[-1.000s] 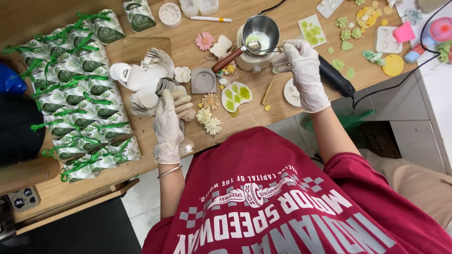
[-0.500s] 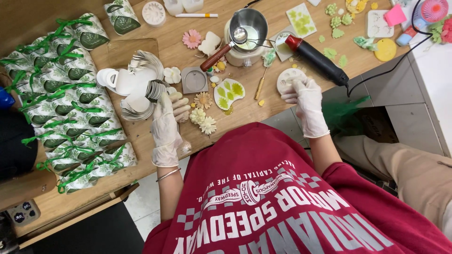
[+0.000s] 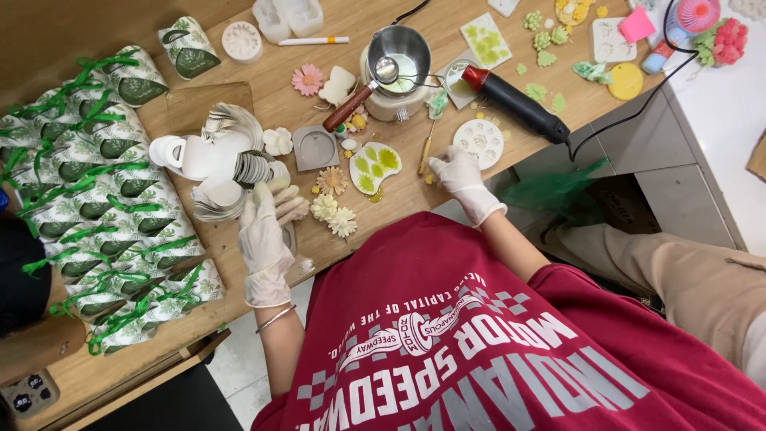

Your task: Creating decorative wax elements for candles using molds and a heat tool.

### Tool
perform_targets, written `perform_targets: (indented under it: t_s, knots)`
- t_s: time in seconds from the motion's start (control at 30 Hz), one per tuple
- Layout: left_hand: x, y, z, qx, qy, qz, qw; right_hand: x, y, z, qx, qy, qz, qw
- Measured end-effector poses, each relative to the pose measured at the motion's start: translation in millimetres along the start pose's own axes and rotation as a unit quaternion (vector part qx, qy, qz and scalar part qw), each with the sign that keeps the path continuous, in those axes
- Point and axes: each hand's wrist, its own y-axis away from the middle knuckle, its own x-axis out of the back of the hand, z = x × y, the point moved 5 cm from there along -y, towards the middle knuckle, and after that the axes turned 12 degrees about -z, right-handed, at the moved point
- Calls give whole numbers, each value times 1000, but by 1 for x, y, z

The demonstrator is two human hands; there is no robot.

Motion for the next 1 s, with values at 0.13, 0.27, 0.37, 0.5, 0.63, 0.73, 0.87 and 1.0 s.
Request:
perform_targets:
  t_s: [0.13, 0.27, 0.37, 0.5, 0.63, 0.73, 0.87, 1.0]
  knots:
    - [-4, 5, 7, 1, 8, -5, 1000, 1, -22, 4, 59, 134, 60, 987]
    - [-4, 8, 10, 8, -18, 3, 1000, 7, -31, 7, 81, 127, 72, 986]
    - [-3, 7, 6, 9, -25, 8, 1000, 18, -22, 10, 72, -40, 30, 996]
    - [-8, 3, 3, 26, -42, 8, 999, 33, -6, 27, 58, -126, -24, 990]
    - [-3, -10, -20, 33, -12, -6, 999, 56, 26, 36, 6, -221, 2, 975]
    - [1, -21, -36, 54, -60, -15, 997, 72, 26, 53, -19, -284, -101, 953]
    - [-3, -24, -49, 51, -64, -24, 996, 104, 30, 14, 185, -184, 98, 960]
    - [-67, -3, -21, -7, -150, -87, 985, 58, 25, -54, 182, 257, 3, 949]
